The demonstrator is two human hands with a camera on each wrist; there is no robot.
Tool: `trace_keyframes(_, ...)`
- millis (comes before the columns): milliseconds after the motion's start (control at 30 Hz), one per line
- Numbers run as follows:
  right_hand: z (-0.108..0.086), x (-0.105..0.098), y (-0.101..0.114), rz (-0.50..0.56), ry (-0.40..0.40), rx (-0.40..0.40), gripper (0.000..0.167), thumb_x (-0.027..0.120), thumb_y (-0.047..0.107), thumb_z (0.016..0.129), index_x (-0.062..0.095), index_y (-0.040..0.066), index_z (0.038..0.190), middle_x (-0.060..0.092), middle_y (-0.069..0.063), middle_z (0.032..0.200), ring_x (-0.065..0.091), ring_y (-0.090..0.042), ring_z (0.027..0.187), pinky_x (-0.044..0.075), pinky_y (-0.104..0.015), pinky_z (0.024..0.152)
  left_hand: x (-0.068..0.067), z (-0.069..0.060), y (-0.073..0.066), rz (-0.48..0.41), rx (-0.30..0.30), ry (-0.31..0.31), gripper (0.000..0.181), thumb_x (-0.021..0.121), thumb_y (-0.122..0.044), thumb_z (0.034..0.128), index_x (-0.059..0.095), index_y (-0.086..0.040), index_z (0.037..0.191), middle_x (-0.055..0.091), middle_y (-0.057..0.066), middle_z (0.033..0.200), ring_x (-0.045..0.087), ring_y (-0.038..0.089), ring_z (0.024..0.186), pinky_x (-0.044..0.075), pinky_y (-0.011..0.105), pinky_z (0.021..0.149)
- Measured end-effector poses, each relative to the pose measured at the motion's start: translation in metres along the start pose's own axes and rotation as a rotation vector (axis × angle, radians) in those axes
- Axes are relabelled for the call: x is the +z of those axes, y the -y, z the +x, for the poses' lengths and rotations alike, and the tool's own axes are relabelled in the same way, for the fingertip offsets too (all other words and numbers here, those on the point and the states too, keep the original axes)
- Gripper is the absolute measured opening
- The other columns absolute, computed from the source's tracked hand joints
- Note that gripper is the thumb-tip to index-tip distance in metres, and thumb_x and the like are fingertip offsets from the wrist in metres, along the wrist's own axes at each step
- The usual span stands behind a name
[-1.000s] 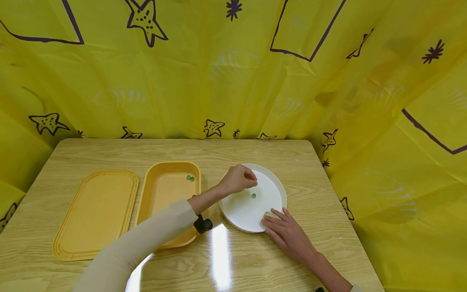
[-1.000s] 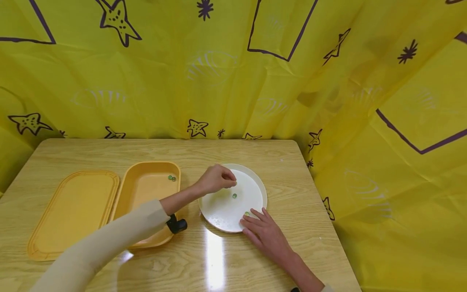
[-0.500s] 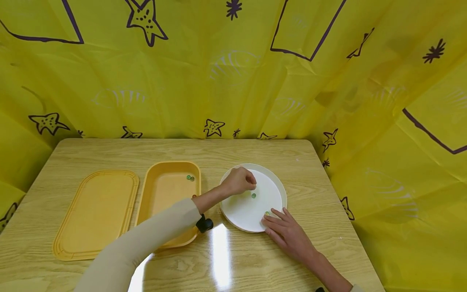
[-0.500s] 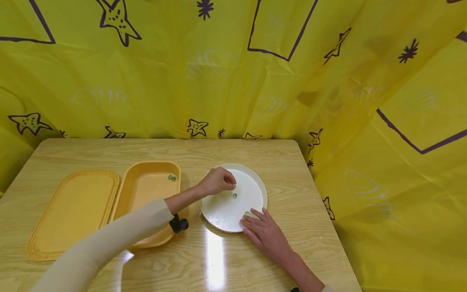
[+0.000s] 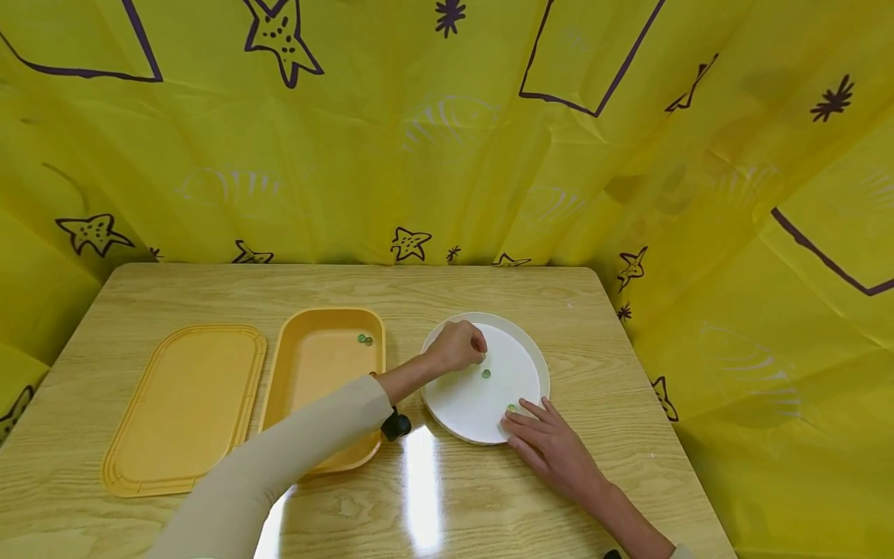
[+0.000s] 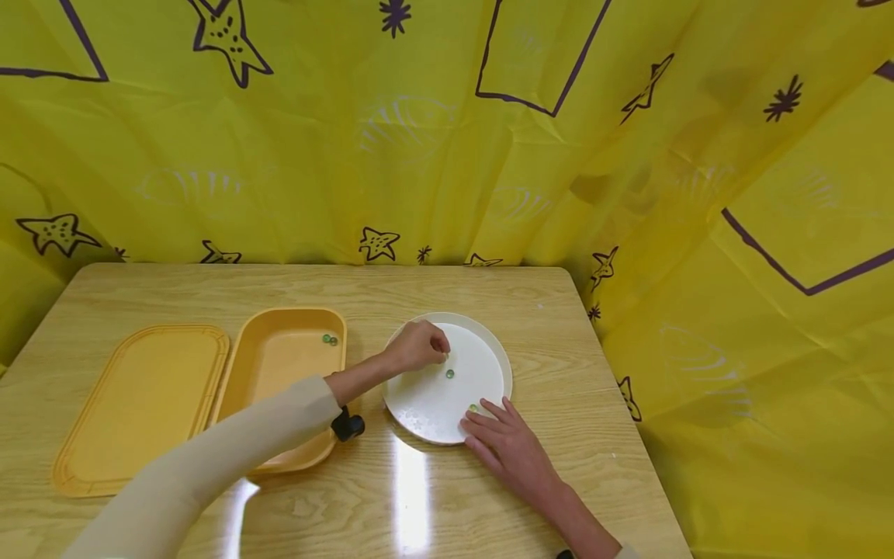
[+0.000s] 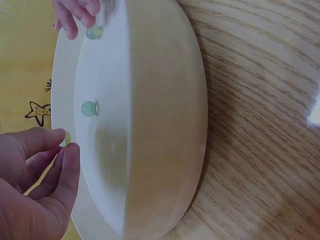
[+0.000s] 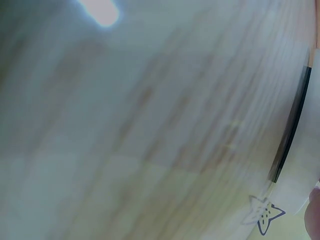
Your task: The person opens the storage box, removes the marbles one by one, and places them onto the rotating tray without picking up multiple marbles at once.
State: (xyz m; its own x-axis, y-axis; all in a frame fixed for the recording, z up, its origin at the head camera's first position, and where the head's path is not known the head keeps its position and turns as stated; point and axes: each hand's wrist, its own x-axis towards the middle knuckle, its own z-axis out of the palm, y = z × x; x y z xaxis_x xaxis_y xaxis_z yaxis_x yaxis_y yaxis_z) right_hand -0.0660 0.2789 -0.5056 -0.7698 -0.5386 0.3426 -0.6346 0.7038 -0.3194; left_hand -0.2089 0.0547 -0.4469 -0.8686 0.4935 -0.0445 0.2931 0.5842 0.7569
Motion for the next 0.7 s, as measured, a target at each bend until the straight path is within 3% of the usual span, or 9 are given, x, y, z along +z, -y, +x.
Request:
trace_keyframes(300, 0.0, 0.0008, -0.0017, 0.0, -0.007, -0.017, 0.032, 0.073, 0.019, 0.091, 0.073, 0.013, 0.123, 0.068, -0.001, 0.126, 0.053, -0.03, 0.128, 0.022, -0.046, 0.116, 0.0044, 0.0012, -0.0007, 0.027, -0.04, 0.023, 0.005, 0.074, 0.0, 0.0842, 0.075, -0.005, 0.083, 0.07, 0.004, 0.083, 0.057, 0.013, 0.074, 0.045, 0.021, 0.063)
trace_keyframes(500, -0.0005, 0.0009, -0.003, -0.006, -0.014, -0.029, 0.031, 0.07, 0.023, 0.094, 0.073, 0.013, 0.123, 0.068, 0.0, 0.126, 0.053, -0.029, 0.128, 0.027, -0.052, 0.112, 0.0062, -0.0002, -0.0004, 0.063, -0.034, 0.018, 0.005, 0.075, 0.0, 0.0842, 0.076, -0.005, 0.084, 0.071, 0.004, 0.084, 0.061, 0.015, 0.076, 0.048, 0.022, 0.065)
trace_keyframes(700, -0.0008, 0.0006, -0.0028, -0.011, -0.009, -0.027, 0.03, 0.069, 0.024, 0.095, 0.073, 0.013, 0.123, 0.067, -0.001, 0.126, 0.053, -0.03, 0.128, 0.026, -0.05, 0.114, 0.008, -0.0014, -0.0004, 0.069, -0.033, 0.017, 0.006, 0.073, 0.001, 0.084, 0.076, -0.004, 0.084, 0.072, 0.006, 0.087, 0.063, 0.016, 0.078, 0.05, 0.023, 0.065)
